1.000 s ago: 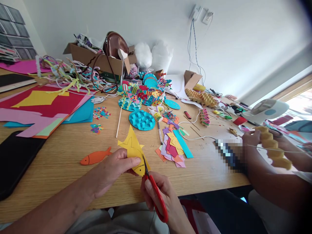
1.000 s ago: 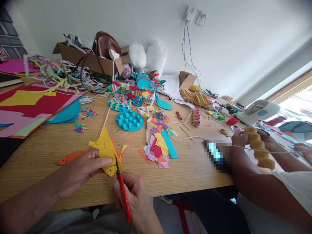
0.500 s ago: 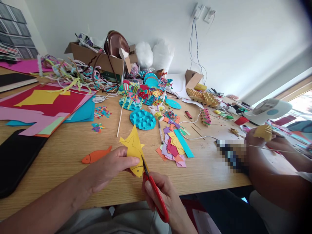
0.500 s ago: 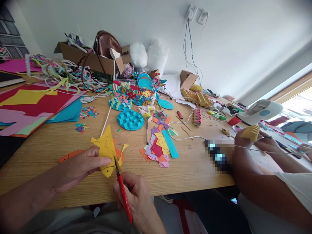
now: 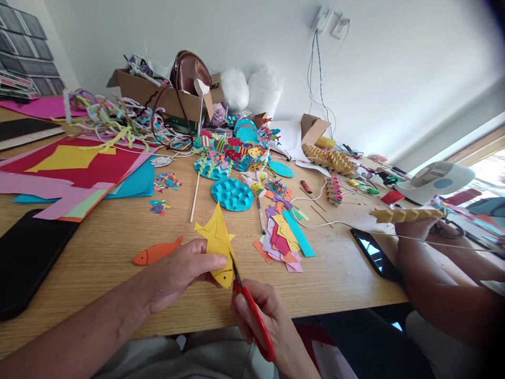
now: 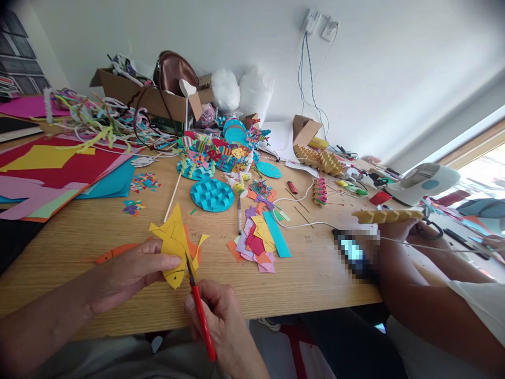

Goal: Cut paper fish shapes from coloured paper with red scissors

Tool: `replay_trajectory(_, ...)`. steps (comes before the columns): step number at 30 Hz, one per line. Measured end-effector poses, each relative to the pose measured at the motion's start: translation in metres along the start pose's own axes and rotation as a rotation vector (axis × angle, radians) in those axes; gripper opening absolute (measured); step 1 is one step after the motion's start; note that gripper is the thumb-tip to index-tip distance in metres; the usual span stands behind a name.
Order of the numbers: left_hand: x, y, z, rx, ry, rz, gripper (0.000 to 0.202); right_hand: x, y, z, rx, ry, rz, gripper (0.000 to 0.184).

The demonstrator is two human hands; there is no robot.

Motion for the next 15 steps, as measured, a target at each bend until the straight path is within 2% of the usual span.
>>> replay_trajectory(4,0.0014,0.0011,0.0027,-0.023,-0.029,0.005,0.016,0.0002,0.0004,0.0005,-0.011,0.004,0.003,0.054)
replay_trajectory(8,0.0062,0.001,0.0069,-0.054,-0.022,0.083,0.018,-0.0004,-0.001,0.0005,-0.009,0.0,0.008,0.054)
replay_trajectory(12,0.009,0.0005,0.0042,-0.016,0.002,0.189,0.017,-0.0013,-0.0032,-0.0011,0.005,-0.025,0.008,0.053)
replay_trajectory(15,0.0059,0.0013,0.003,0.002,0.011,0.196,0.017,-0.0024,-0.0032,-0.0014,0.001,-0.059,-0.003,0.051)
Point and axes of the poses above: each hand's wrist, its own y-axis away from the middle knuckle, its own x-axis out of the back of the hand, z = x × y, the point moved 7 cm from there along -y, towards the middle knuckle, and after that the axes turned 10 degrees about x, right-handed, at the moved point
